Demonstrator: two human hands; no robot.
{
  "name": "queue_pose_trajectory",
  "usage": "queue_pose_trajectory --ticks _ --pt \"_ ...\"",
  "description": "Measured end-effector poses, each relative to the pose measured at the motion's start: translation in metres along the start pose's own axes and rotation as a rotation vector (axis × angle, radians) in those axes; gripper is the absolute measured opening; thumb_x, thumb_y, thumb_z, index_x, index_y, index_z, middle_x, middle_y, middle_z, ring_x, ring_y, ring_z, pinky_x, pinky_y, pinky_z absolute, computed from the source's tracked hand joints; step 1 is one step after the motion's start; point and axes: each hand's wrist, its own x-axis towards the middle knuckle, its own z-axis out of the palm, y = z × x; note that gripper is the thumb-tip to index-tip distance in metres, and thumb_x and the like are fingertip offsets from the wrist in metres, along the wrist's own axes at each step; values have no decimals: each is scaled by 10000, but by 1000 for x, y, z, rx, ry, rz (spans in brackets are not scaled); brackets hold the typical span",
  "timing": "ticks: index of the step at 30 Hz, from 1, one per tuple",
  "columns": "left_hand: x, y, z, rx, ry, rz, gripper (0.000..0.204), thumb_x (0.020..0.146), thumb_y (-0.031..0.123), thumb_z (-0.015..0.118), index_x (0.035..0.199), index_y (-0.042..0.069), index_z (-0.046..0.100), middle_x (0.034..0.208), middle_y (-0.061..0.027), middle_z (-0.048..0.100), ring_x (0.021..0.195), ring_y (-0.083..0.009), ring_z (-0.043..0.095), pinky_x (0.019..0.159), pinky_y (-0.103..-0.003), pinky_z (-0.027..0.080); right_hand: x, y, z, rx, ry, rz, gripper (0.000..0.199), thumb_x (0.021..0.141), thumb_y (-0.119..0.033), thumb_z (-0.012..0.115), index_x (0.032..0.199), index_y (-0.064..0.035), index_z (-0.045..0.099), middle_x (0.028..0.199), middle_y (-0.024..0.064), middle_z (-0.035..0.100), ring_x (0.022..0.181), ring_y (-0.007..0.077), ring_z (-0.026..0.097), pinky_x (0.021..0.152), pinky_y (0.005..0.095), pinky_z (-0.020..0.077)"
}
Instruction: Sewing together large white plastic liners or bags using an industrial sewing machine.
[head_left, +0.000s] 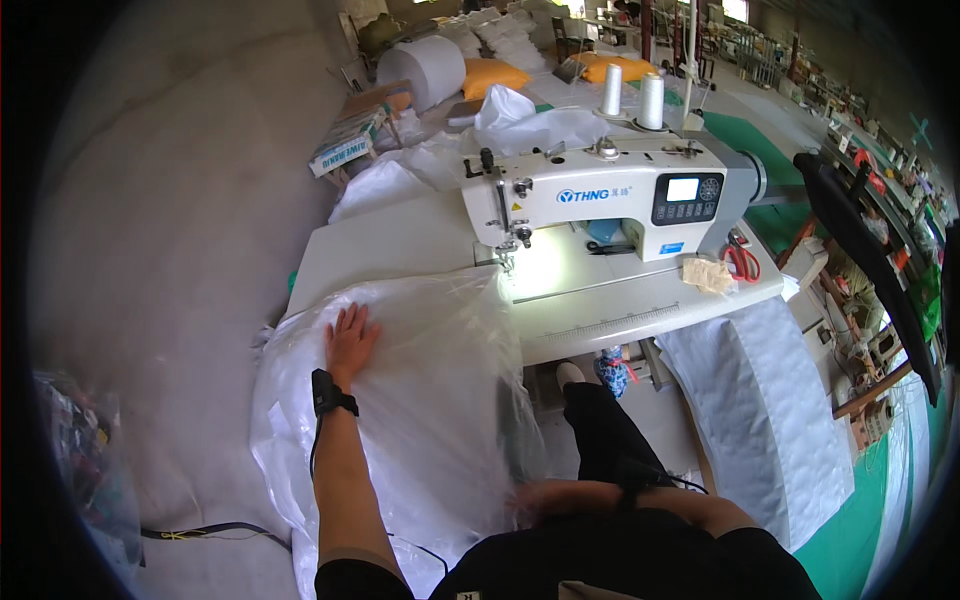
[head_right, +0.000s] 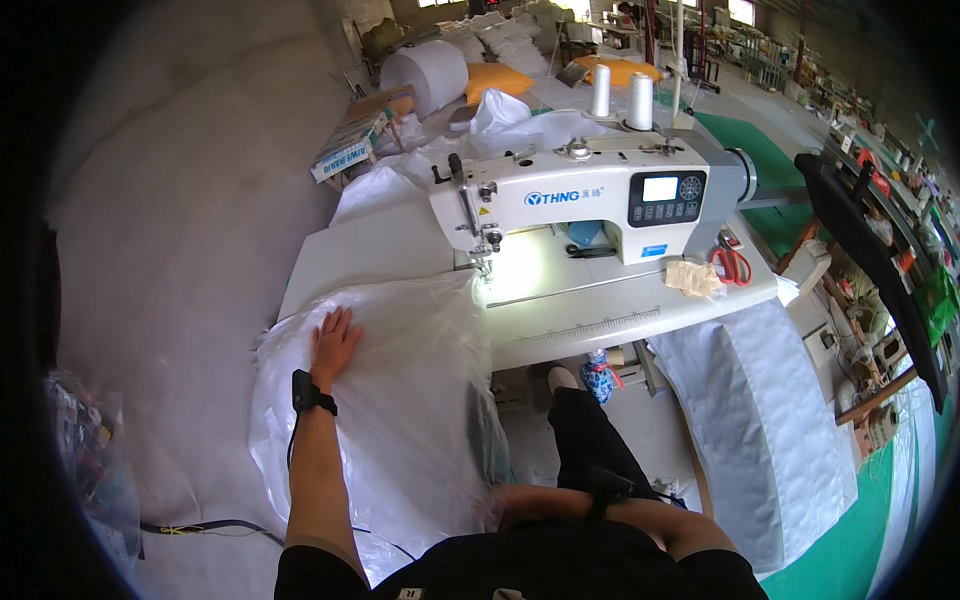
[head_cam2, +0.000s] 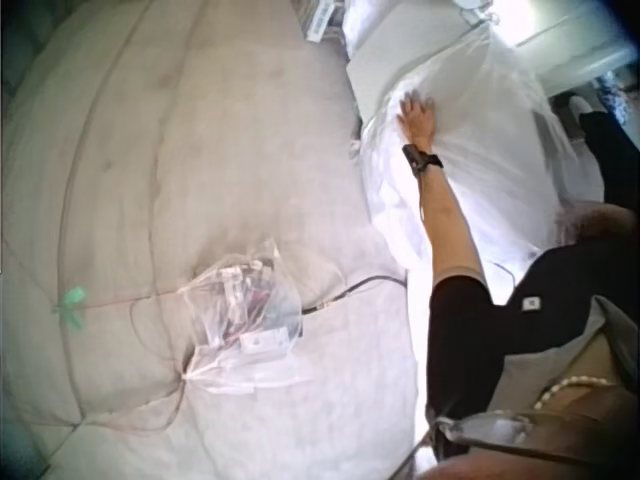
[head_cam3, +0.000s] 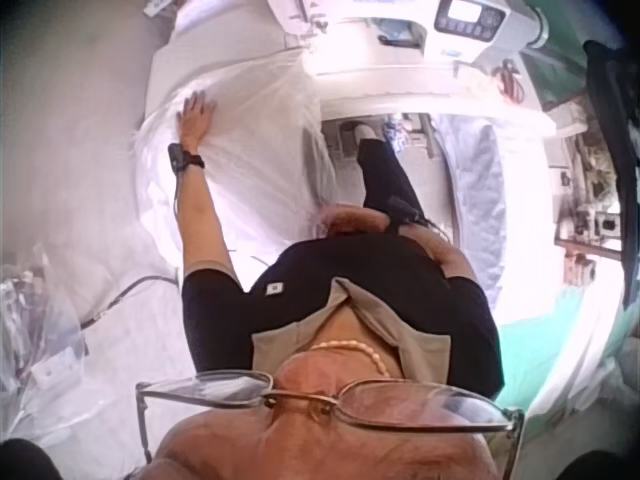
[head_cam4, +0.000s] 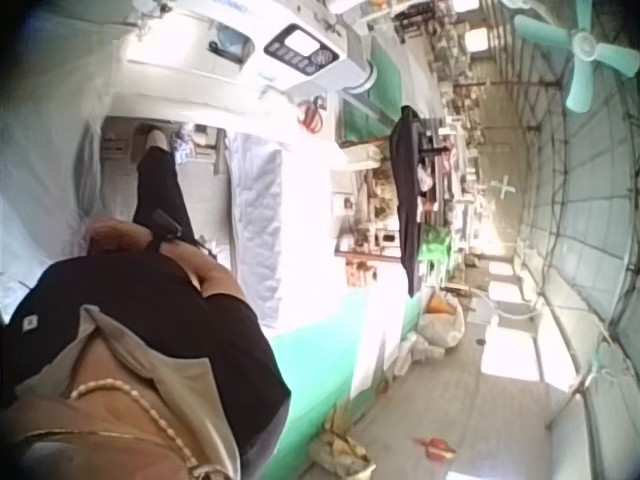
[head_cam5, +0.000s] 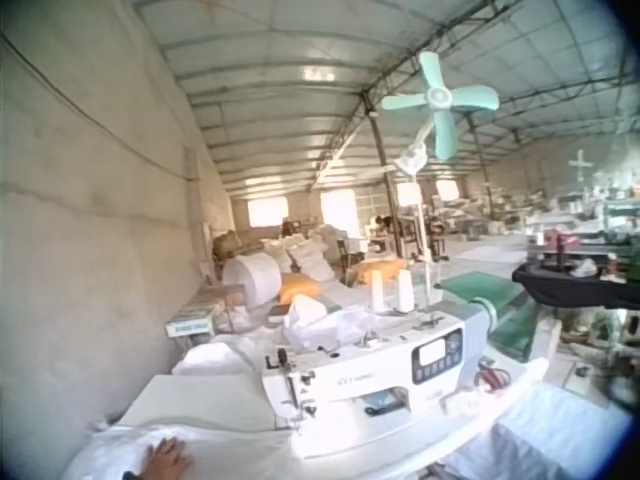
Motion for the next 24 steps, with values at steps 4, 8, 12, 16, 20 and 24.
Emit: queue_pose_trajectory --ticks 4,8,12,16,20,24 --pt "1 18 -18 99 -12 -17 595 952 527 450 1426 168 454 1516 -94 377 1413 -292 322 1127 -538 251 20 50 8 719 129 199 337 990 -310 527 1237 -88 586 1149 138 659 911 251 656 838 401 516" --pt "-17 99 -66 -132 92 -11 528 962 533 446 1138 78 647 1111 -175 669 1048 -365 633 871 -484 505 40 49 -16 -199 517 -88 267 986 -281 539 1163 -99 619 1094 129 667 894 257 654 809 387 514" --pt "-130 227 -45 -32 -64 171 649 929 612 458 780 12 656 763 -215 672 779 -411 677 701 -492 527 50 28 -27 -108 717 -268 262 943 -260 558 1122 -84 633 1078 113 669 950 260 643 814 396 502" --pt "-202 263 -22 23 -216 191 330 878 381 586 807 63 642 769 -169 671 760 -352 691 677 -448 539 49 10 -19 -243 1028 -428 261 937 -243 555 1115 -67 630 990 99 663 907 220 639 765 395 500" --pt "-212 215 -40 13 84 41 64 846 141 557 843 77 556 810 -113 602 758 -329 640 644 -476 500 14 -10 -13 738 672 38 282 962 -276 552 1131 -57 609 993 53 643 899 160 614 762 352 501" --pt "-238 202 -34 107 218 336 30 813 84 541 837 81 559 827 -104 551 803 -311 561 656 -446 425 -9 -32 -11 1096 584 -166 321 960 -270 566 1202 -61 565 1058 50 636 944 147 620 808 323 506"
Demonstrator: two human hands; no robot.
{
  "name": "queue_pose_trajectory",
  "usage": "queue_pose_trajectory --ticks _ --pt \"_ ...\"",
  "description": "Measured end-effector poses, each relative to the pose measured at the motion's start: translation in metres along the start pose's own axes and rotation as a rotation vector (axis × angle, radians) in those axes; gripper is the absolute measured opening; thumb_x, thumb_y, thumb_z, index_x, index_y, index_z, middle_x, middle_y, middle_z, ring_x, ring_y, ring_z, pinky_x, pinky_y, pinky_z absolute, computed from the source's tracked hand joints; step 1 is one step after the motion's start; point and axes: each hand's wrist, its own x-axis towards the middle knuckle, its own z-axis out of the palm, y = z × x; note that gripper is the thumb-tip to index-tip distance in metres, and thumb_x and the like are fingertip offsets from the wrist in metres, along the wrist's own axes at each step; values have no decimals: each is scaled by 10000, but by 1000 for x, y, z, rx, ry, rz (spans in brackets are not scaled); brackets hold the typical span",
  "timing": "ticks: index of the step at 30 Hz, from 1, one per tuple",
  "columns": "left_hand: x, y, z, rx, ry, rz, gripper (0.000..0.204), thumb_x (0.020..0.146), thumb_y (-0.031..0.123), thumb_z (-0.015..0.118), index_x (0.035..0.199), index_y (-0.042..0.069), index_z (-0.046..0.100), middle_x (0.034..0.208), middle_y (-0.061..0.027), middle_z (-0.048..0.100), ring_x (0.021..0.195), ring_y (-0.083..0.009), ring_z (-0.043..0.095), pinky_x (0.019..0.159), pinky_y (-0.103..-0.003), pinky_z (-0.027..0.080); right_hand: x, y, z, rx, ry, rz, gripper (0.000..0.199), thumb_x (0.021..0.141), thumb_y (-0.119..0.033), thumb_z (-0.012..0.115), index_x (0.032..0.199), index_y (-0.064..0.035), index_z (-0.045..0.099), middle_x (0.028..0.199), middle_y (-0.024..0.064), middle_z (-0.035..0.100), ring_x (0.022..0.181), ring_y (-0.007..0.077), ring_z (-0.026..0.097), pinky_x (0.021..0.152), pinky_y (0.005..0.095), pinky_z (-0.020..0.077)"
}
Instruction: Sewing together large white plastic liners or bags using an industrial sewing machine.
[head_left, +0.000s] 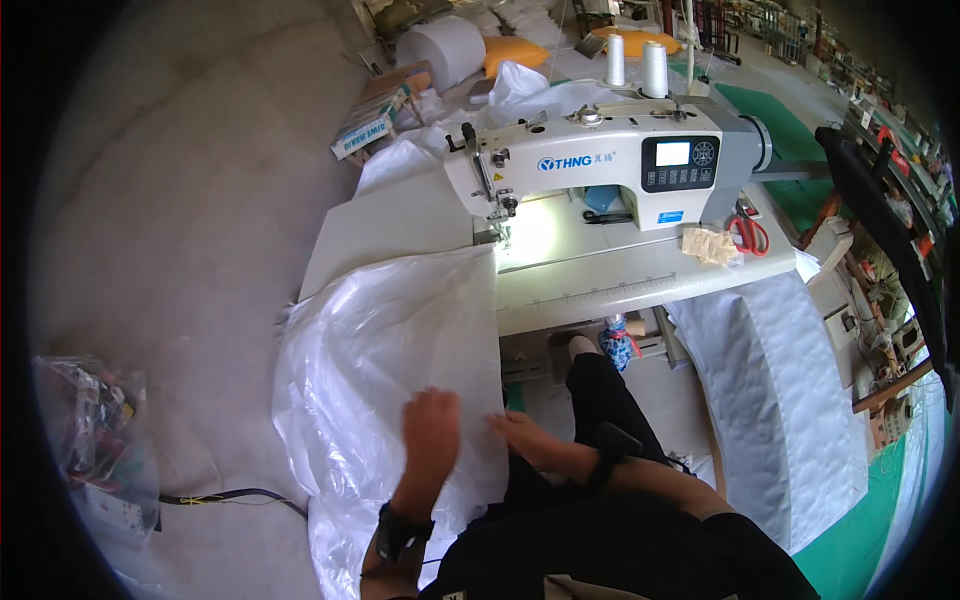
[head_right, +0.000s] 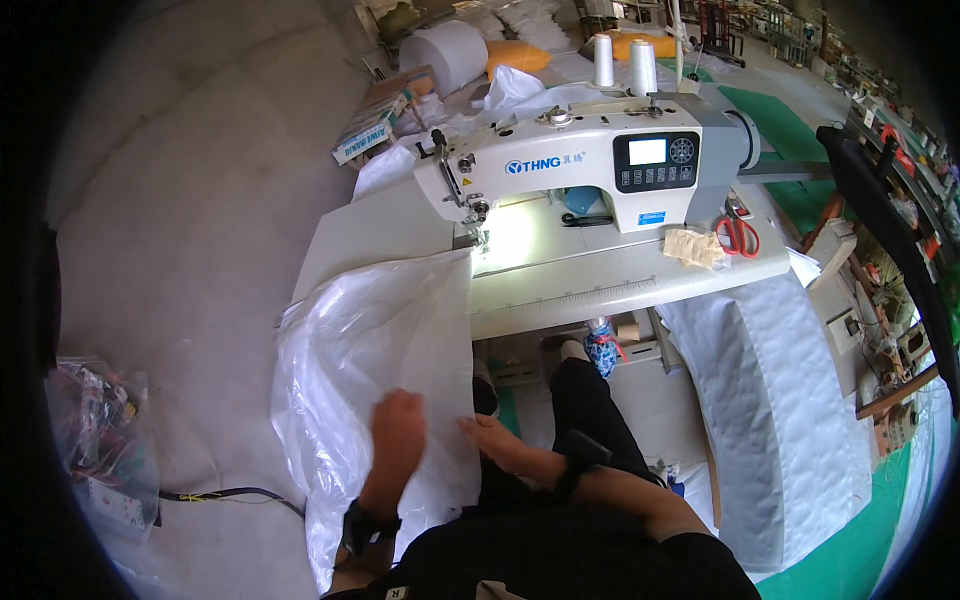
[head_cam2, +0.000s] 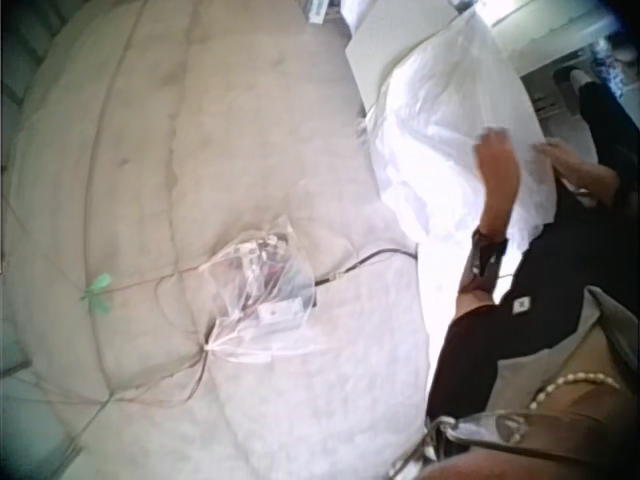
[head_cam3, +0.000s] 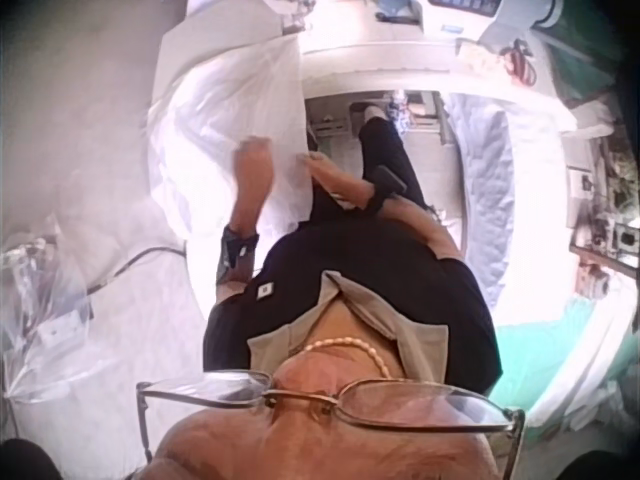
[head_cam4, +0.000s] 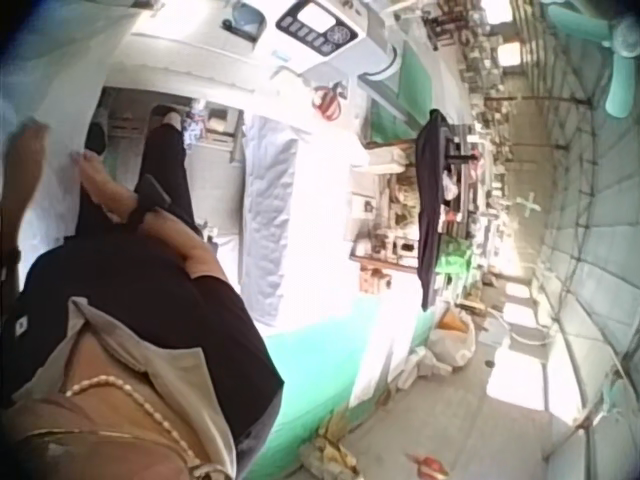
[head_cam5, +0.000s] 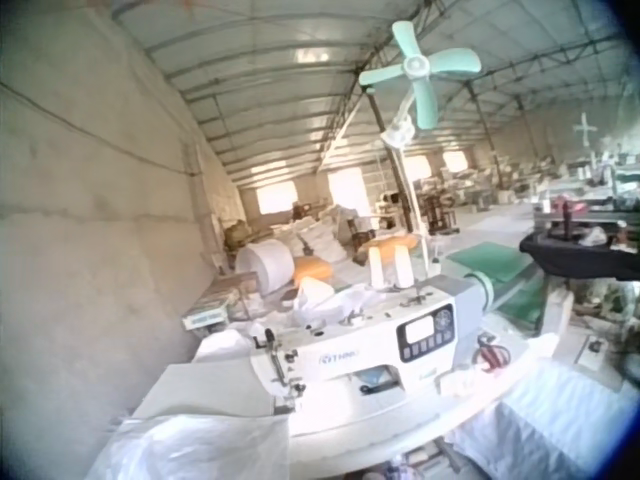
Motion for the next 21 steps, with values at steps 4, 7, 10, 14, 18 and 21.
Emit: queue_pose_trajectory --ticks 4,7,10,14,18,21 --pt "-27 41 11 -178 -320 200 95 846 109 531 881 56 602 843 -128 607 785 -346 617 693 -479 475 3 1 -2 6 45 -24 301 958 -257 547 1167 -44 585 1035 52 642 875 143 630 794 309 521" --pt "-12 36 0 -285 -594 218 148 895 192 541 924 68 617 797 -141 632 765 -365 643 709 -491 507 9 7 -16 -165 65 -40 249 911 -304 614 940 -57 642 733 -3 597 627 113 534 537 285 402" --pt "58 10 9 -317 -317 127 205 935 295 543 917 107 621 721 -155 611 754 -373 634 695 -486 506 10 11 -23 -230 -122 -186 154 888 -236 620 861 -85 623 720 3 583 620 149 547 553 309 419" --pt "197 -31 90 -373 216 229 318 949 148 545 1211 -30 554 1189 -250 586 1133 -413 544 973 -450 454 17 -2 -21 -753 -99 -254 221 918 -282 604 853 -72 624 776 19 597 713 165 586 617 323 471" --pt "253 -43 165 -36 -74 109 524 985 272 499 1376 -70 436 1427 -222 463 1331 -366 426 1113 -445 334 -50 -42 -112 -613 251 -514 392 954 -357 607 1130 -9 633 1011 68 667 937 181 623 805 328 514" --pt "252 -54 175 -161 35 168 507 979 252 506 1374 -61 444 1423 -237 457 1300 -390 451 1073 -440 374 -198 -54 -255 -1089 1022 -532 332 937 -271 589 1153 -23 634 1136 175 648 1045 280 629 909 387 504"
